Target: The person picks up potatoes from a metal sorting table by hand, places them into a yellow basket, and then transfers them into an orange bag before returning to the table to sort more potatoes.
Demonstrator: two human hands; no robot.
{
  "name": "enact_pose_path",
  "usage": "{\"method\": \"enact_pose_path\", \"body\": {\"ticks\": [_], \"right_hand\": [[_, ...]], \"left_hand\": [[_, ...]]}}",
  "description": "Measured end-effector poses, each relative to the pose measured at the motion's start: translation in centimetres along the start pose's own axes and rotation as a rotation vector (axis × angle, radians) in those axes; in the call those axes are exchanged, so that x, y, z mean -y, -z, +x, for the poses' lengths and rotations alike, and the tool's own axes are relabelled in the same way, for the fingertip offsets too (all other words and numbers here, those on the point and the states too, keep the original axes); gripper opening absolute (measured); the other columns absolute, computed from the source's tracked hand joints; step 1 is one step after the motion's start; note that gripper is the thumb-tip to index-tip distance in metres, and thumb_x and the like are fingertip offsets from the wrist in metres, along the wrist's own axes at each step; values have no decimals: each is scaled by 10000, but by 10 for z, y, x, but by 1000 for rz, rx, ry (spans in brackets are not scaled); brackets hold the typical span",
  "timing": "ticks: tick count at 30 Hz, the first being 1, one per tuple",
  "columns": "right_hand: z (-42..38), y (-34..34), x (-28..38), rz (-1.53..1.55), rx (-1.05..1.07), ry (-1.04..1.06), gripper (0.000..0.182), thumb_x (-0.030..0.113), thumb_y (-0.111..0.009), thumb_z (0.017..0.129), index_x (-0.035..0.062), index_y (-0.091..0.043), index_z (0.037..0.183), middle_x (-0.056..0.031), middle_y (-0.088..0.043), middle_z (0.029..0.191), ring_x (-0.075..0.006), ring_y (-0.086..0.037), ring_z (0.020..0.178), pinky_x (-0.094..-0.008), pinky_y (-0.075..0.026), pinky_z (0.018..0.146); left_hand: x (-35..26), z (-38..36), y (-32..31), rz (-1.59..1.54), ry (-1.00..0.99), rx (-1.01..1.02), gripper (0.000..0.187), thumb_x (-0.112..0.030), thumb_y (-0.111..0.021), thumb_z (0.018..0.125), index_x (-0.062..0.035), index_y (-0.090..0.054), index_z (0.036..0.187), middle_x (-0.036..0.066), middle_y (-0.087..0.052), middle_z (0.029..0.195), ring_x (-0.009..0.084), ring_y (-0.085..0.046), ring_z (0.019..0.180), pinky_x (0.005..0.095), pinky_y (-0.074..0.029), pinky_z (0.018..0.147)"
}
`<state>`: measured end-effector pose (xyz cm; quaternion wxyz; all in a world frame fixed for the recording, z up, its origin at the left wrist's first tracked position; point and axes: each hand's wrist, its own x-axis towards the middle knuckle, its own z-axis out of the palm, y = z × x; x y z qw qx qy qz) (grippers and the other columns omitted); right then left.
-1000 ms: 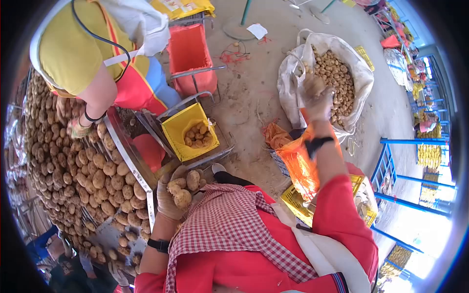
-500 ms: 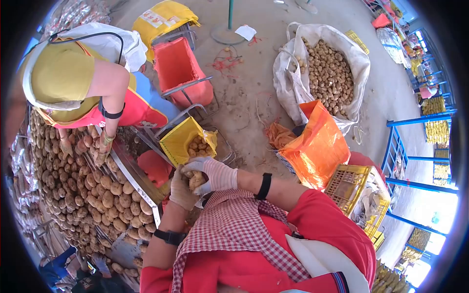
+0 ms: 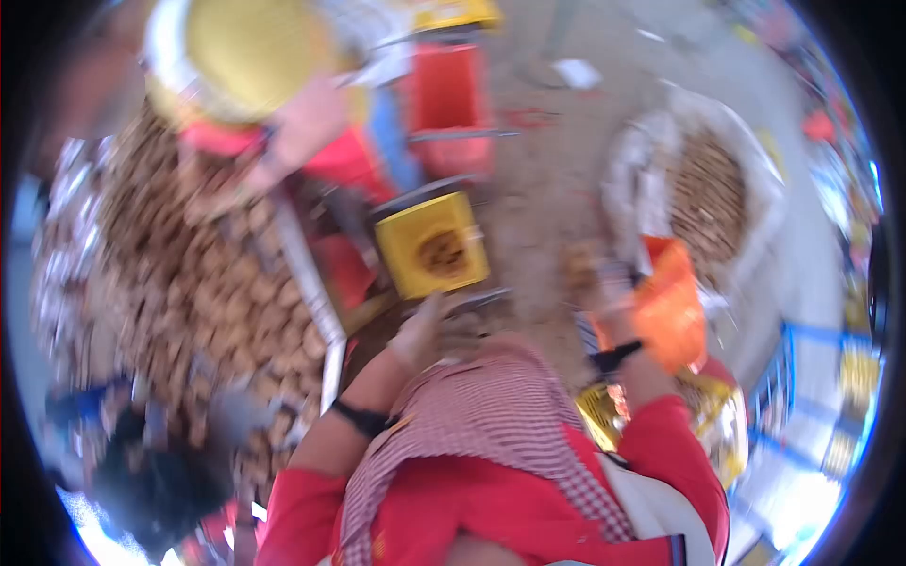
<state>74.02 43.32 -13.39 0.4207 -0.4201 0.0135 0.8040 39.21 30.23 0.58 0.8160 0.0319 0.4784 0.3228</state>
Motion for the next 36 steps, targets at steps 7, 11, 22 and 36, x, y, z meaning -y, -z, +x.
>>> {"method": "enact_pose_path", "body": {"ticks": [7, 11, 22, 36], "right_hand": [[27, 39, 371, -1608, -705, 721, 392, 317, -600, 952, -6, -603, 1175, -118, -661, 1063, -243, -637, 938, -352, -530, 797], [66, -44, 264, -2232, -751, 794, 438, 339, -583, 974, -18, -598, 1227, -134, -664, 1162, -270, -625, 1014, -354, -524, 864], [-22, -357, -311, -1648, 1345, 1152, 416, 177, -733, 831, 60, -621, 1215, -189, -611, 1238, -390, -569, 1140, -444, -453, 1011], [3, -412, -479, -2440, 1344, 949, 768, 396, -782, 763, 97, -467, 1396, -177, -563, 1274, -350, -540, 1173, -451, -423, 1018]], "left_hand": [[52, 11, 57, 51, -799, -443, 303, -201, -629, 949, -63, -612, 1218, 98, -654, 1113, 209, -639, 938, 325, -525, 855], [27, -63, 84, 753, -1295, -1149, 366, -81, -688, 789, -61, -640, 1151, 177, -630, 1141, 388, -601, 1066, 452, -486, 942], [109, -155, 225, 1166, -602, -1536, 322, -338, -707, 824, -200, -711, 1116, 188, -487, 1388, 389, -546, 1185, 481, -416, 1065], [61, -200, 304, 985, -480, -1625, 581, -268, -741, 758, -144, -563, 1297, 189, -550, 1270, 397, -495, 1180, 491, -427, 996]]}}
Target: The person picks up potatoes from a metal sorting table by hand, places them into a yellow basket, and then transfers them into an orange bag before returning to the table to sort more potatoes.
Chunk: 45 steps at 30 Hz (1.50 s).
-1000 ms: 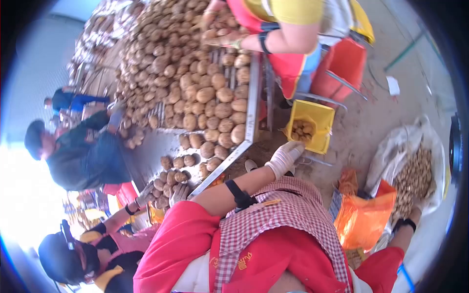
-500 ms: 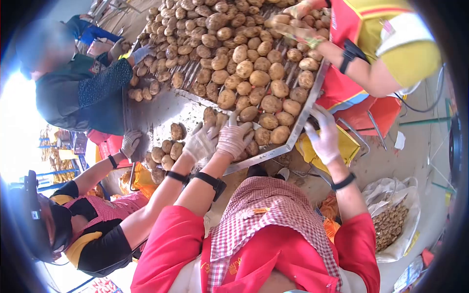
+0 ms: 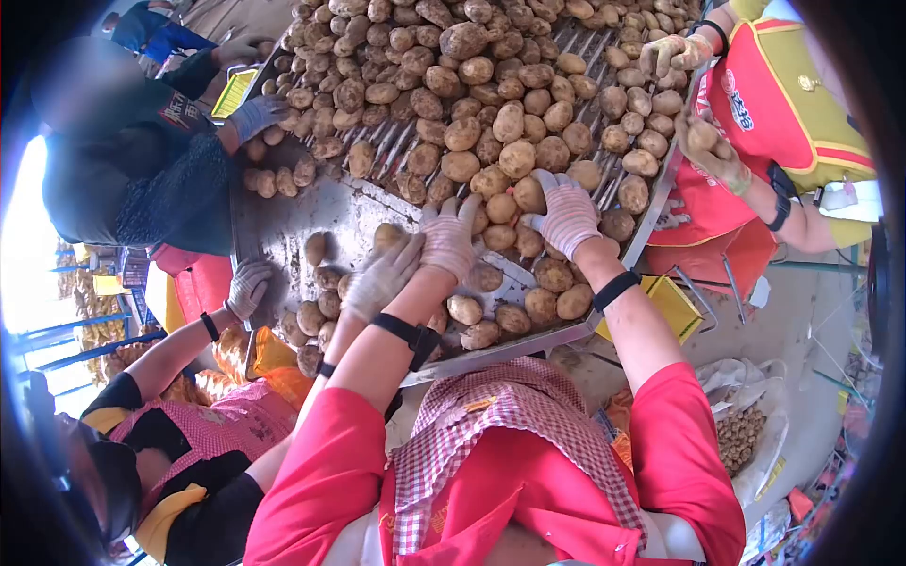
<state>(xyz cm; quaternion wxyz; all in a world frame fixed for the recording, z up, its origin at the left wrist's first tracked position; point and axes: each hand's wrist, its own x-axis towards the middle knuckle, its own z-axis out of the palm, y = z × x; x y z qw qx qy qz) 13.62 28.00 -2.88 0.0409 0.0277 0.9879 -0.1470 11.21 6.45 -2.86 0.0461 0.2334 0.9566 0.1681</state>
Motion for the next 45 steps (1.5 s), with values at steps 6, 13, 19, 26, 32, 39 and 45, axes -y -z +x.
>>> {"method": "enact_pose_path", "body": {"ticks": [6, 13, 19, 26, 32, 39, 45], "right_hand": [[-2, 25, 2, 581, 139, -187, 628, 300, -668, 877, 52, -446, 1410, -200, -554, 1331, -343, -526, 1265, -455, -427, 1059], [-49, 44, 8, 2317, 157, -192, 556, 159, -564, 931, 17, -396, 1441, -160, -514, 1360, -312, -563, 1240, -456, -504, 1060], [-97, 24, 32, 1275, -58, -212, 767, 409, -845, 758, 18, -527, 1336, -115, -558, 1264, -210, -527, 1199, -333, -430, 1034], [-181, 37, -8, 1343, -307, -462, 989, 376, -944, 608, 17, -428, 1371, -116, -549, 1226, -228, -590, 1104, -375, -522, 971], [-255, 11, -151, 600, -369, -786, 886, 246, -883, 639, 63, -447, 1389, -181, -553, 1285, -325, -573, 1156, -416, -499, 993], [-95, 66, -82, 237, -549, -168, 551, 167, -774, 768, 98, -588, 1282, -206, -545, 1342, -379, -491, 1263, -452, -390, 1083], [10, -12, -42, -99, -349, -137, 568, 388, -658, 872, 150, -534, 1372, -271, -512, 1374, -439, -533, 1198, -483, -432, 1033]], "left_hand": [[8, 10, 0, -357, 141, 182, 547, -241, -643, 804, -80, -536, 1316, 215, -586, 1273, 401, -584, 1126, 514, -457, 972], [13, -19, 25, -2337, 661, 610, 540, -252, -579, 912, -57, -477, 1405, 155, -563, 1354, 310, -561, 1236, 472, -493, 1019], [-29, -21, 30, -2114, 483, 623, 573, -333, -562, 991, -18, -415, 1447, 149, -535, 1362, 278, -555, 1218, 378, -507, 1004], [-61, -4, 21, -1099, -194, 470, 522, -187, -655, 935, -73, -504, 1422, 147, -562, 1297, 292, -563, 1183, 370, -476, 995], [-16, 88, 25, -149, -87, -199, 473, -271, -673, 850, -125, -597, 1293, 163, -522, 1370, 388, -466, 1262, 473, -416, 1049], [23, 140, -13, 49, -262, -228, 508, -281, -655, 849, -156, -576, 1335, 162, -510, 1388, 420, -462, 1241, 479, -387, 1077], [27, 62, -14, -149, -132, -175, 438, -183, -620, 863, -111, -603, 1295, 148, -506, 1376, 415, -444, 1260, 496, -393, 1068]]}}
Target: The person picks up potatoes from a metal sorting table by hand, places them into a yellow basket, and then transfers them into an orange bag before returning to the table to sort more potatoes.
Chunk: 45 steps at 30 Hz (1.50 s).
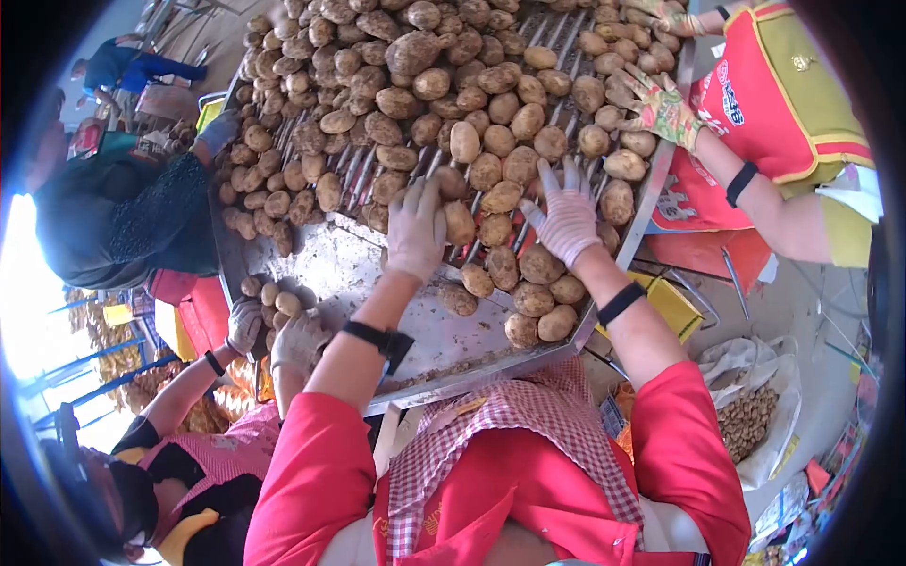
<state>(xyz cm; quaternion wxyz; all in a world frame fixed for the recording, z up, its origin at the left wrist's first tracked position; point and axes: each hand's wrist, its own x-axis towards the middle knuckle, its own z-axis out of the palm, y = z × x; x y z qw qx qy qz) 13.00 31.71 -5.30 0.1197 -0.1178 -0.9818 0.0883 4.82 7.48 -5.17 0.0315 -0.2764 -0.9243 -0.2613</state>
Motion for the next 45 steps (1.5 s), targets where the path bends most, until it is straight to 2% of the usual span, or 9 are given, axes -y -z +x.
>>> {"method": "enact_pose_path", "body": {"ticks": [8, 14, 20, 28, 31, 34, 36, 40, 45], "right_hand": [[13, 46, 6, 648, 498, 295, 306, 335, -688, 864, 107, -706, 1066, -184, -560, 1332, -416, -599, 1080, -459, -490, 970], [151, 5, 20, 181, 16, 91, 528, 434, -658, 871, 198, -569, 1335, -141, -450, 1462, -390, -436, 1293, -519, -355, 1097], [146, -13, 82, 26, 176, 665, 490, 358, -792, 719, 230, -640, 1167, -87, -586, 1211, -283, -533, 1181, -484, -387, 1012], [141, -49, 97, -80, 65, 589, 237, 143, -559, 866, 211, -639, 1079, -73, -637, 1089, -286, -587, 1059, -473, -433, 915], [120, -43, 109, -140, 199, 572, 225, 158, -536, 894, 214, -636, 1088, -72, -658, 1024, -284, -597, 1024, -482, -442, 883], [84, -39, 114, -69, 282, 556, 253, 243, -564, 909, 179, -605, 1150, -76, -666, 1011, -277, -613, 1005, -484, -456, 847], [47, -26, 133, 115, 647, 640, 366, 412, -579, 938, 152, -582, 1195, -125, -674, 1001, -323, -643, 953, -466, -459, 851], [55, 12, 143, 414, 580, 673, 470, 490, -611, 899, 102, -575, 1162, -134, -669, 952, -330, -634, 939, -445, -473, 810], [134, 19, 134, 471, -46, 439, 299, 341, -722, 854, 101, -659, 1020, -133, -670, 917, -340, -619, 873, -451, -493, 790]], "left_hand": [[-61, -116, 55, 162, -56, 78, 275, -160, -661, 794, -140, -709, 1064, 108, -576, 1233, 401, -487, 1214, 531, -402, 1029], [-40, -94, 68, 9, 100, 87, 219, -182, -708, 780, -141, -707, 995, 82, -644, 1119, 321, -551, 1152, 467, -446, 972], [-10, 46, 75, -44, -14, -112, 311, -178, -655, 849, -83, -648, 1145, 129, -632, 1192, 368, -565, 1125, 473, -449, 976], [57, 121, 73, 363, 107, 219, 715, -312, -689, 864, -334, -375, 1506, 167, -356, 1546, 401, -390, 1385, 464, -402, 1098], [68, 80, 52, 191, 164, 170, 804, -337, -697, 849, -327, -294, 1545, 197, -313, 1567, 416, -425, 1358, 452, -392, 1115], [66, 11, 70, -141, 438, 290, 751, -246, -685, 824, -90, -358, 1482, 200, -512, 1420, 416, -520, 1269, 464, -388, 1107], [78, -64, 69, 85, 216, 174, 577, -166, -610, 851, -128, -465, 1408, 172, -512, 1422, 389, -490, 1294, 526, -324, 1129], [66, -64, 112, 138, 595, 836, 374, -111, -620, 830, -97, -641, 1203, 181, -646, 1180, 376, -591, 1129, 449, -448, 1013], [76, 22, 124, -33, 230, -167, 344, -253, -597, 897, -98, -626, 1203, 188, -611, 1237, 385, -569, 1149, 463, -460, 980]]}}
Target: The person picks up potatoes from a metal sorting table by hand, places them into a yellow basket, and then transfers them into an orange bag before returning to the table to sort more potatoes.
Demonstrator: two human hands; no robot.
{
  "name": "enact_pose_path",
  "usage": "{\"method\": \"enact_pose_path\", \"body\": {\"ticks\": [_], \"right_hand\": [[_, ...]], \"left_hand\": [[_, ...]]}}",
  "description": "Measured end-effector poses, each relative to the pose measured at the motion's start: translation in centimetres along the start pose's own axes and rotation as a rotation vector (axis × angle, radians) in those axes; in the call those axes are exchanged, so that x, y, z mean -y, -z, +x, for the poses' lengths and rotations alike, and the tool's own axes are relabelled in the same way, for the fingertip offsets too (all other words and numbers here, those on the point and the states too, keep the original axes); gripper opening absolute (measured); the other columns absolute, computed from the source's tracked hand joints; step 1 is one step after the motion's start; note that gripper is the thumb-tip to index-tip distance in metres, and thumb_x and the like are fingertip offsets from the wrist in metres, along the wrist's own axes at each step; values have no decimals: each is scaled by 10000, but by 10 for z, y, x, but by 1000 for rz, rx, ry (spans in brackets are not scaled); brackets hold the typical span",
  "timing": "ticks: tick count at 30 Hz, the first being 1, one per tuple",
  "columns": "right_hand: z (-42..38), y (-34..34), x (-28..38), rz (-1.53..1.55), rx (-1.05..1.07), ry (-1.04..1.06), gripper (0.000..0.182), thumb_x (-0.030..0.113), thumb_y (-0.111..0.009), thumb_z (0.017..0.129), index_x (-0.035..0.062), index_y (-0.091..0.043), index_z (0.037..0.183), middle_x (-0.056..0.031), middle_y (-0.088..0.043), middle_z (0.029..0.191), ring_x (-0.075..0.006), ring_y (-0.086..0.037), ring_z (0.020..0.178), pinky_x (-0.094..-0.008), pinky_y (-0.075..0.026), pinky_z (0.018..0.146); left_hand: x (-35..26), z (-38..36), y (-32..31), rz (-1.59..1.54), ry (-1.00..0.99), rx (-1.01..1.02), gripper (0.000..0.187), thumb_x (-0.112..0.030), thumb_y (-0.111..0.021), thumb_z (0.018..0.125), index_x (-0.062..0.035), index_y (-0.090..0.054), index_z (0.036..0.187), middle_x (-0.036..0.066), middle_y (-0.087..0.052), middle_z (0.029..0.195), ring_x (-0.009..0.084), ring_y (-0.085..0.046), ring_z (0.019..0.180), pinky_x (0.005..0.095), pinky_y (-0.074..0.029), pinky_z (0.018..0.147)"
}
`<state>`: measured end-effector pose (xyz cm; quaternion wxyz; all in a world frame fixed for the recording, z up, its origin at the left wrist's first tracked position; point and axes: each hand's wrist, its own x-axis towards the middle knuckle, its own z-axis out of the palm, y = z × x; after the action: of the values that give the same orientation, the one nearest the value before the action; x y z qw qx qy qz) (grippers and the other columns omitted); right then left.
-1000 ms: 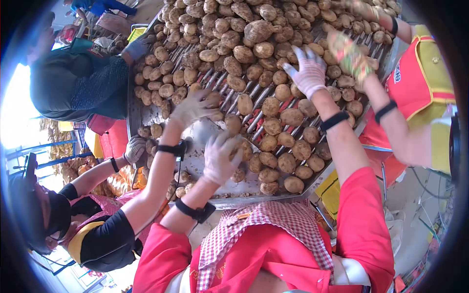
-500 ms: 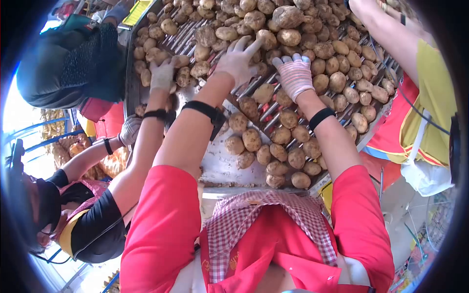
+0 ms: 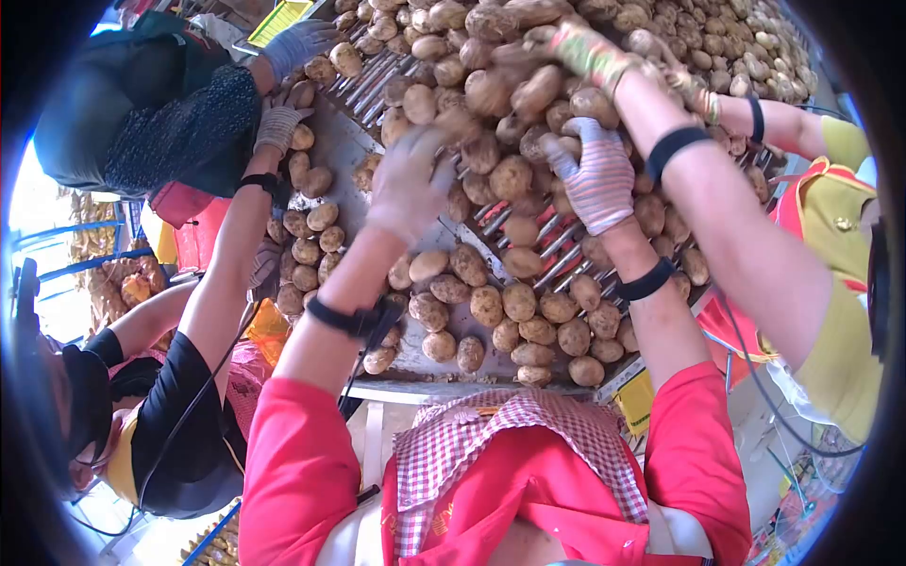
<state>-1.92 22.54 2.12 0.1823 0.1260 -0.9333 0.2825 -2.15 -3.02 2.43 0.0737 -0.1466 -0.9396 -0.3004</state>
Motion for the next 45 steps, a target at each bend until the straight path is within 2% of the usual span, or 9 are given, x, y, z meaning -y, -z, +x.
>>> {"method": "enact_pose_path", "body": {"ticks": [9, 13, 15, 19, 25, 31, 34, 37, 45], "right_hand": [[-24, -3, 19, -33, 149, 121, 328, 345, -750, 828, 108, -673, 1040, -117, -661, 851, -291, -626, 850, -419, -507, 772], [-48, 16, 17, 723, 180, -359, 349, 344, -695, 918, 80, -636, 1138, -43, -623, 850, -150, -589, 808, -304, -507, 742], [-65, 34, 0, 1317, 185, -849, 338, 324, -676, 938, 70, -616, 1153, -15, -614, 874, -117, -585, 777, -269, -506, 721], [-106, 57, -4, 1447, 154, -1132, 276, 280, -673, 929, 90, -617, 1121, -13, -607, 864, -102, -584, 714, -246, -506, 634], [-182, 76, -5, 1010, 278, -971, 206, 75, -652, 872, 38, -632, 1074, -5, -602, 894, -73, -569, 759, -222, -492, 703], [-125, 31, 50, 288, 345, -125, 376, 57, -594, 836, 38, -623, 1211, -169, -661, 1110, -306, -671, 951, -387, -536, 833], [-101, -3, 67, -389, 624, -80, 481, 60, -527, 861, 62, -553, 1341, -184, -637, 1149, -341, -657, 978, -422, -539, 861], [-106, -12, 72, -469, 595, -69, 463, 58, -483, 890, 75, -526, 1352, -169, -630, 1126, -327, -666, 957, -445, -552, 801], [-129, -13, 74, -412, 651, -209, 292, 98, -486, 932, 128, -602, 1198, -190, -590, 1180, -360, -686, 935, -475, -572, 738]], "left_hand": [[14, 96, -33, 168, -58, 64, 552, -532, -564, 892, -262, -568, 1374, 192, -465, 1457, 378, -469, 1320, 531, -359, 1095], [58, 45, -31, 164, -265, 315, 417, -451, -547, 935, -225, -648, 1271, 207, -443, 1470, 407, -520, 1257, 447, -412, 1065], [34, 0, -11, 152, 122, 278, 376, -411, -564, 925, -206, -666, 1223, 206, -486, 1429, 398, -527, 1238, 461, -412, 1062], [50, -70, 1, 177, 87, 145, 338, -387, -578, 907, -223, -692, 1180, 173, -524, 1398, 387, -511, 1255, 478, -405, 1059], [-8, -157, 10, 183, 96, -37, 418, -258, -732, 769, -146, -688, 1168, 173, -546, 1357, 417, -450, 1307, 562, -282, 1140], [-26, -57, -37, 149, -168, 168, 364, -256, -600, 898, -134, -638, 1239, 158, -571, 1300, 365, -529, 1232, 459, -415, 1054], [-15, -37, -42, 205, 132, 589, 356, -305, -574, 911, -165, -636, 1233, 164, -573, 1292, 379, -572, 1178, 460, -470, 992], [-9, -55, -20, 272, 104, 696, 377, -301, -583, 898, -220, -629, 1263, 186, -574, 1274, 392, -604, 1135, 478, -500, 952], [12, -147, 12, 47, 163, 526, 463, -95, -625, 801, -166, -562, 1255, 234, -506, 1298, 428, -623, 1067, 468, -526, 884]]}}
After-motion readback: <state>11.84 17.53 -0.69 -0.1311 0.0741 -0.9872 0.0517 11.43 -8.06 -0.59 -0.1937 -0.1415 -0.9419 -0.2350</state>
